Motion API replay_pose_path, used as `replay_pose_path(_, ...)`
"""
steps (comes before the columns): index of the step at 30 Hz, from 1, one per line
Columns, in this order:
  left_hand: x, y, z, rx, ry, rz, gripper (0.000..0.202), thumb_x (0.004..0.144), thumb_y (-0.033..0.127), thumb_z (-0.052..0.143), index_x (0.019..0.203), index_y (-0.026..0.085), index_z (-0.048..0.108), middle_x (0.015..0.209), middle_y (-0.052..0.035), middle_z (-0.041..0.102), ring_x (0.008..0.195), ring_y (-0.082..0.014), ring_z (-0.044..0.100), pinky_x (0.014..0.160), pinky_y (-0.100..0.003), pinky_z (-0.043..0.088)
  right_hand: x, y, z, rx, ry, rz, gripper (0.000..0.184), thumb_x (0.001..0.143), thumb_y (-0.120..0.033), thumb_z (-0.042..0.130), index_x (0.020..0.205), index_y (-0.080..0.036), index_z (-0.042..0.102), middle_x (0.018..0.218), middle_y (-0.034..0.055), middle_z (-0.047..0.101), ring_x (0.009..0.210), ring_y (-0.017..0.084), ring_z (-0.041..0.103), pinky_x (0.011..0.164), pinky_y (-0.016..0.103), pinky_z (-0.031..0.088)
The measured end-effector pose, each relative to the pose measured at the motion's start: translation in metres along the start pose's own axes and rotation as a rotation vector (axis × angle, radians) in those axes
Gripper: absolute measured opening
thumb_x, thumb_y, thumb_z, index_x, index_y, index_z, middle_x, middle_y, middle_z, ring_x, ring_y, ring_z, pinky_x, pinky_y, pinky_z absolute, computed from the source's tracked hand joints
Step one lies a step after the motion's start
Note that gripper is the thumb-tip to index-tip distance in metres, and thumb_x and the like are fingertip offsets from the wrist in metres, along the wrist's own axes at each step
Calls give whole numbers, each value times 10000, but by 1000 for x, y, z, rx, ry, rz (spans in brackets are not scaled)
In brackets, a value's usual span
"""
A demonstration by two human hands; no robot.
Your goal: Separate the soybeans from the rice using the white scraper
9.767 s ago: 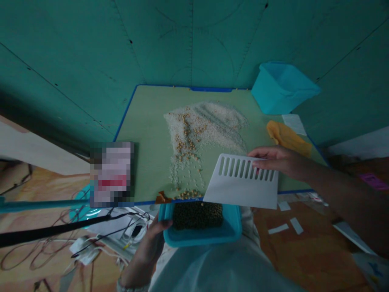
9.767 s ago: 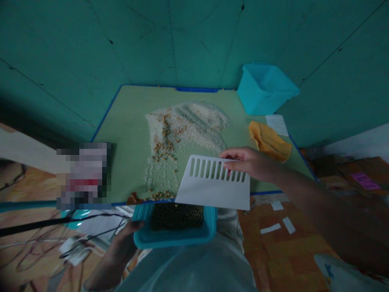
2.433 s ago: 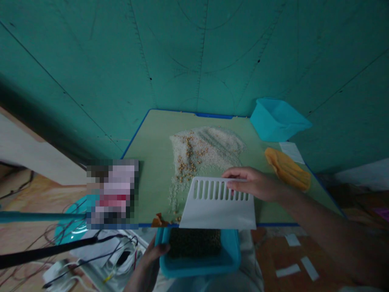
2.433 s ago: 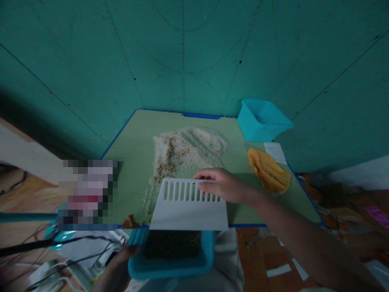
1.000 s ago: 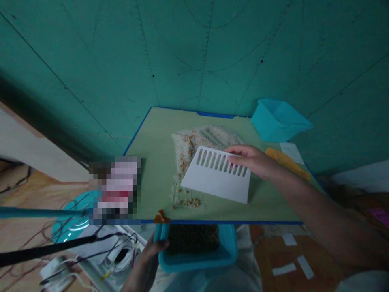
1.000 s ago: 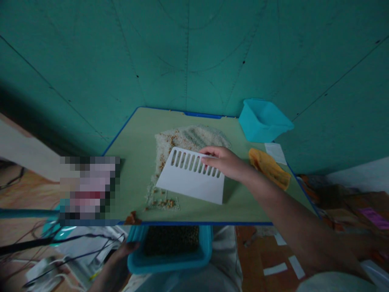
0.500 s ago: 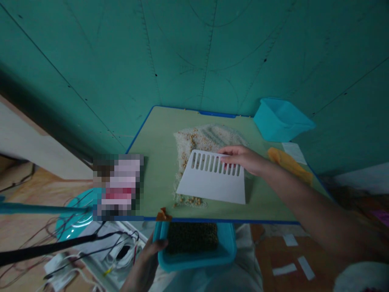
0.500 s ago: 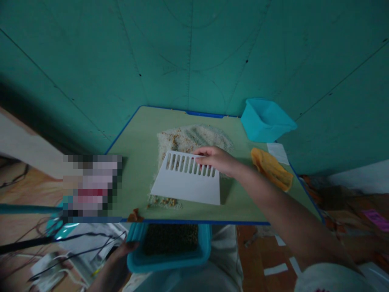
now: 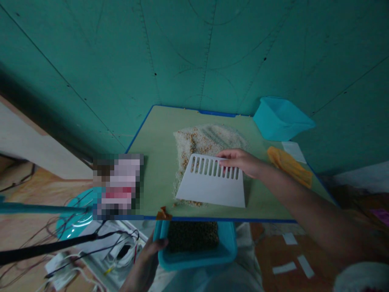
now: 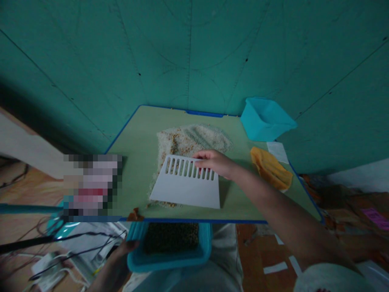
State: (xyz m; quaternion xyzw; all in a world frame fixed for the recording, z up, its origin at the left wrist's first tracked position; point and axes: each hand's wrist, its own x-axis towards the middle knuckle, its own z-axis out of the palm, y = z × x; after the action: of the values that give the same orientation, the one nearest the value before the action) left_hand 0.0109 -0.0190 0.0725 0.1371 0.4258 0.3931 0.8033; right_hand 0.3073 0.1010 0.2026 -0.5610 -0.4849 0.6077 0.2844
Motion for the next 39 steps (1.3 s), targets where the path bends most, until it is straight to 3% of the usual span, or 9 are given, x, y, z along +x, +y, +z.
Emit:
replay_pose_path(10,-1,0,1,3,16,4,557,641,214,635,1191,266,573,1028,23,735,1175,-312,481,942,-395,389,4,3,-1,116,53,-20,171,622,-188,639,791,-164,626,608,-38,603,495,71,528,494,205,391)
replay_pose_path(15,-1,0,-1,11,-14,-28,438,657,251,628,1094,272,646,950,23,758,1125,-307,530,935,-397,395,3,5,5,52,2,3,195,640,-205,627,830,-162,622,583,-39,601,480,72,523,468,198,368)
replay_pose_path(21,-1,3,3,12,-2,-43,436,639,234,642,1074,252,658,925,18,763,1097,-310,553,925,-388,402,0,4,7,-14,-19,-20,208,656,-238,616,848,-161,621,574,-41,598,476,68,517,450,186,344)
replay_pose_path(28,-1,2,2,4,19,-37,554,645,215,630,1192,278,568,982,37,750,1121,-289,537,937,-367,390,-2,4,8,-30,-58,-20,227,663,-246,619,873,-161,628,599,-33,602,503,80,523,461,196,348)
replay_pose_path(33,-2,3,3,-11,49,-53,596,644,219,632,1230,266,535,1011,6,742,1066,-328,573,907,-414,417,-4,3,12,-37,-56,-10,215,670,-234,615,871,-158,623,590,-35,595,497,79,515,464,198,347)
replay_pose_path(39,-2,2,4,-2,11,-15,594,652,212,618,1235,276,527,1007,16,744,1072,-317,570,910,-404,416,-6,1,12,-17,-49,-13,203,662,-225,624,856,-165,629,588,-37,603,495,75,523,464,193,354)
